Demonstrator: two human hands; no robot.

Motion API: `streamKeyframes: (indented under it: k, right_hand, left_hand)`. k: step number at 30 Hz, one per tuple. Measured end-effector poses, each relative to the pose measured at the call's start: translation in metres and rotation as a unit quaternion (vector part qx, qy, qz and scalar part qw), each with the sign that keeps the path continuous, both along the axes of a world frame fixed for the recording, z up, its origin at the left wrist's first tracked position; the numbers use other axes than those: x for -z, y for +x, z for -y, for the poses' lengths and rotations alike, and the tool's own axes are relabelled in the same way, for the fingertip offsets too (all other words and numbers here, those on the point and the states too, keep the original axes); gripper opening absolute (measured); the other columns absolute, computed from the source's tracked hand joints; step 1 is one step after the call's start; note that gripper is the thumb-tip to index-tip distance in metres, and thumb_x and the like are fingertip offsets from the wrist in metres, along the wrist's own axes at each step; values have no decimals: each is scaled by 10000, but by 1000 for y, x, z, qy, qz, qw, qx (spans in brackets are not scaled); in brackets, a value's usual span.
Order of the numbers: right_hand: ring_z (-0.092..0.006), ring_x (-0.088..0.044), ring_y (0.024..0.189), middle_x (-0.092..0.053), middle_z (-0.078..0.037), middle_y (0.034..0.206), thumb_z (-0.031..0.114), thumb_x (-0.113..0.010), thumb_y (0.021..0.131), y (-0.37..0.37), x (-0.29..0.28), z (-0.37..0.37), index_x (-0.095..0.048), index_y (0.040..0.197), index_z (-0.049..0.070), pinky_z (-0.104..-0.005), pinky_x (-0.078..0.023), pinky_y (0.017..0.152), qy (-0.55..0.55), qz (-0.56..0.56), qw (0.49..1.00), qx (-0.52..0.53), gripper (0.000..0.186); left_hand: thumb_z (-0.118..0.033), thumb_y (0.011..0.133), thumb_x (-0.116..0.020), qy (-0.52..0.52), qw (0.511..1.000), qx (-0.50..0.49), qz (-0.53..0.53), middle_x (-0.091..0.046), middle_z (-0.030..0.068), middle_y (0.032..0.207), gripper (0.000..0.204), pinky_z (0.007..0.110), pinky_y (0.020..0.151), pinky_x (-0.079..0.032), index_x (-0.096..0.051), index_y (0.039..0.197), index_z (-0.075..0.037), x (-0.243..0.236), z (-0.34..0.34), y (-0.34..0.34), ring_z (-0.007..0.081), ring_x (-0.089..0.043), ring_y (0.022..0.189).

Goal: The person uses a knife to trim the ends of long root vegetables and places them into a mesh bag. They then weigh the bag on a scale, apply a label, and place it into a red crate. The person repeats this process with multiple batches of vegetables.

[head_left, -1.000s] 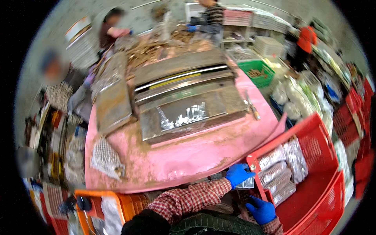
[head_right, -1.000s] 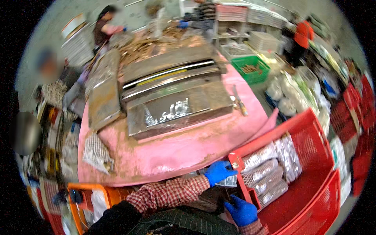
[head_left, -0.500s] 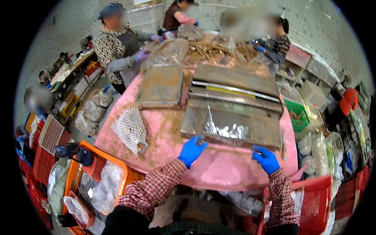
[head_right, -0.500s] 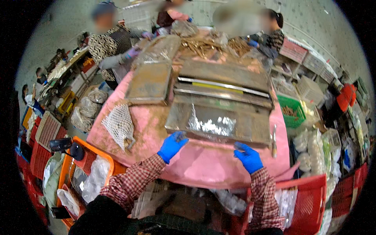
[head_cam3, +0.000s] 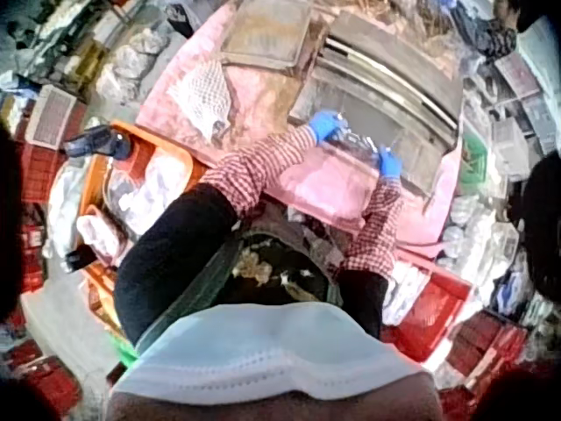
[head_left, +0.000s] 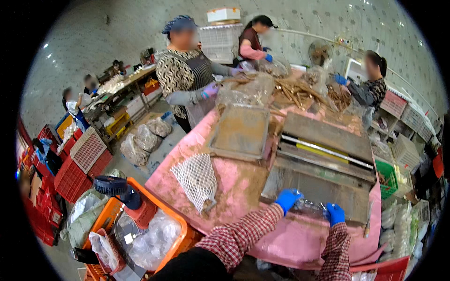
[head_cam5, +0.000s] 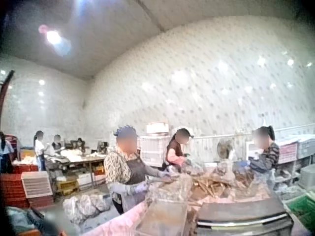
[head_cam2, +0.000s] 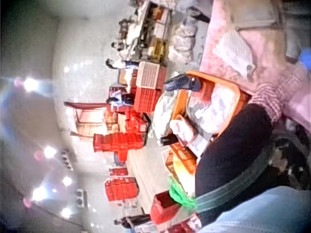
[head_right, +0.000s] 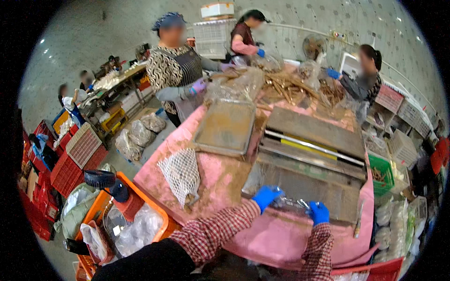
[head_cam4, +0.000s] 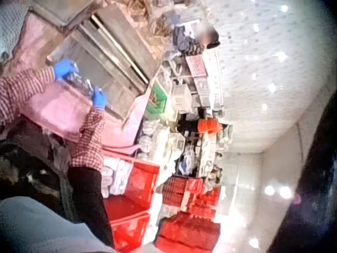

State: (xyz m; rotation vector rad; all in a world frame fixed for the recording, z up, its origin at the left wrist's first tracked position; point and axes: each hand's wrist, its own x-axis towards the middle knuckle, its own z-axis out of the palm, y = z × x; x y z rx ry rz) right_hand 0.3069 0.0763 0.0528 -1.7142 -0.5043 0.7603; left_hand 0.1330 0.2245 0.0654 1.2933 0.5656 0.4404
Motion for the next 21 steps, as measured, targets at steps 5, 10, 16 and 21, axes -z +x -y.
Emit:
streamKeyframes:
  k: [5, 10, 16, 21]
  right_hand:
    - [-104, -497, 492, -532, -30, 600, 244, -529, 756, -23, 14, 48, -550, 719, 35, -221, -372, 414, -5, -42, 997, -70, 213]
    - [-147, -552, 529, -578, -61, 664, 254, -515, 754, -42, 37, 71, -571, 823, 44, -249, -420, 446, -155, -1, 979, -132, 227]
    - [-201, -573, 596, -569, -131, 781, 274, -519, 740, -58, -14, 65, -552, 872, -37, -292, -468, 518, -230, 92, 927, -280, 339]
    - [-133, -543, 648, -567, -88, 807, 178, -527, 756, -108, -62, 1, -530, 954, -12, -253, -464, 558, -128, 97, 930, -330, 274]
  left_hand:
    - [-154, 754, -531, -83, 996, 10, -24, -582, 98, 655, 138, 250, 422, -452, -542, 748, -16, 22, 49, -43, 170, -559, 483]
    - [-118, 748, -524, -119, 985, -15, -121, -575, 100, 628, 130, 247, 410, -435, -547, 792, 2, 52, 96, -89, 166, -550, 468]
    - [-162, 757, -531, 195, 951, 40, -237, -582, 70, 673, 150, 229, 487, -454, -574, 801, -24, 40, 90, -152, 122, -553, 525]
    - [-158, 755, -537, 146, 956, -240, -85, -566, 74, 831, 203, 256, 626, -438, -540, 889, -6, 15, 15, -221, 131, -532, 715]
